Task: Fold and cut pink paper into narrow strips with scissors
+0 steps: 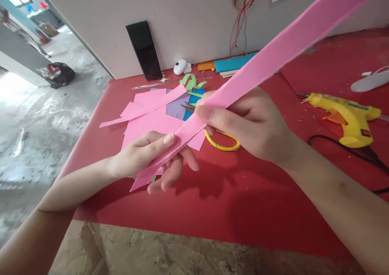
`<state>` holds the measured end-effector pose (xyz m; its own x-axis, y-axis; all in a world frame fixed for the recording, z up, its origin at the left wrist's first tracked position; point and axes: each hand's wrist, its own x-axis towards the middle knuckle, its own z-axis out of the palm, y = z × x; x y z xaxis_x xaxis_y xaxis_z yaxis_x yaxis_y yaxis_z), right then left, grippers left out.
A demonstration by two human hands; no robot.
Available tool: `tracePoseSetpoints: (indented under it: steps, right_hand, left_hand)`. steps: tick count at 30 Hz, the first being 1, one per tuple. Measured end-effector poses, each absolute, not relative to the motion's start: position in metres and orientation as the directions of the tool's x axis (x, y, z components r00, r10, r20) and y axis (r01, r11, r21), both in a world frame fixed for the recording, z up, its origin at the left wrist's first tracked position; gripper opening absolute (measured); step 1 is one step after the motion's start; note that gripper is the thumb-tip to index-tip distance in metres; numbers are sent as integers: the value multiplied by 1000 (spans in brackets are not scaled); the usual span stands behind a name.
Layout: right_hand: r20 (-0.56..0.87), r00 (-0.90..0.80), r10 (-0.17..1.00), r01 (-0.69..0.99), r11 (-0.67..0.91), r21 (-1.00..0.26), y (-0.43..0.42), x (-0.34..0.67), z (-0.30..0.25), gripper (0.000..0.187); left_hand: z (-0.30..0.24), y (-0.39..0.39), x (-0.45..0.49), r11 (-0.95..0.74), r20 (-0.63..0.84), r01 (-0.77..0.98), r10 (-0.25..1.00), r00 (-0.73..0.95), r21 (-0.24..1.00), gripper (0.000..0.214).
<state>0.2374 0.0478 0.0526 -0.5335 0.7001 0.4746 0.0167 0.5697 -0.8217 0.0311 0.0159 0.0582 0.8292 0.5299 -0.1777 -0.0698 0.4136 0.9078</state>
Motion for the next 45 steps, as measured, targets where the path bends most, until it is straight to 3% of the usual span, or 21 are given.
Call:
tracePoseSetpoints:
  steps: [15, 19, 25, 32, 39, 45]
  right_hand:
    - [472, -562, 679, -6, 568, -823, 50, 241, 53, 48]
    - [421, -569, 706, -41, 487, -872, 48, 237, 50, 47]
    - [369, -697, 615, 28, 537, -843, 43, 227, 50, 36]
    - [426, -605, 673, -64, 492, -868, 51, 235, 47, 29]
    - [414, -656, 632, 77, 601, -796, 54, 248, 56, 34]
    - [419, -638, 646, 102, 610, -786, 51, 247, 60, 42]
  left_hand:
    - [62, 12, 30, 379, -224, -15, 579, 784, 925, 26]
    - [62, 12, 29, 374, -235, -6, 594, 769, 927, 23]
    - [60, 13, 35, 411, -232, -47, 600, 766, 910, 26]
    - [56, 13, 38, 496, -212, -166, 618, 757, 853, 36]
    - [60, 13, 35, 477, -248, -83, 589, 769, 875, 25]
    - [62, 10, 33, 476, -254, -85, 603, 756, 875, 22]
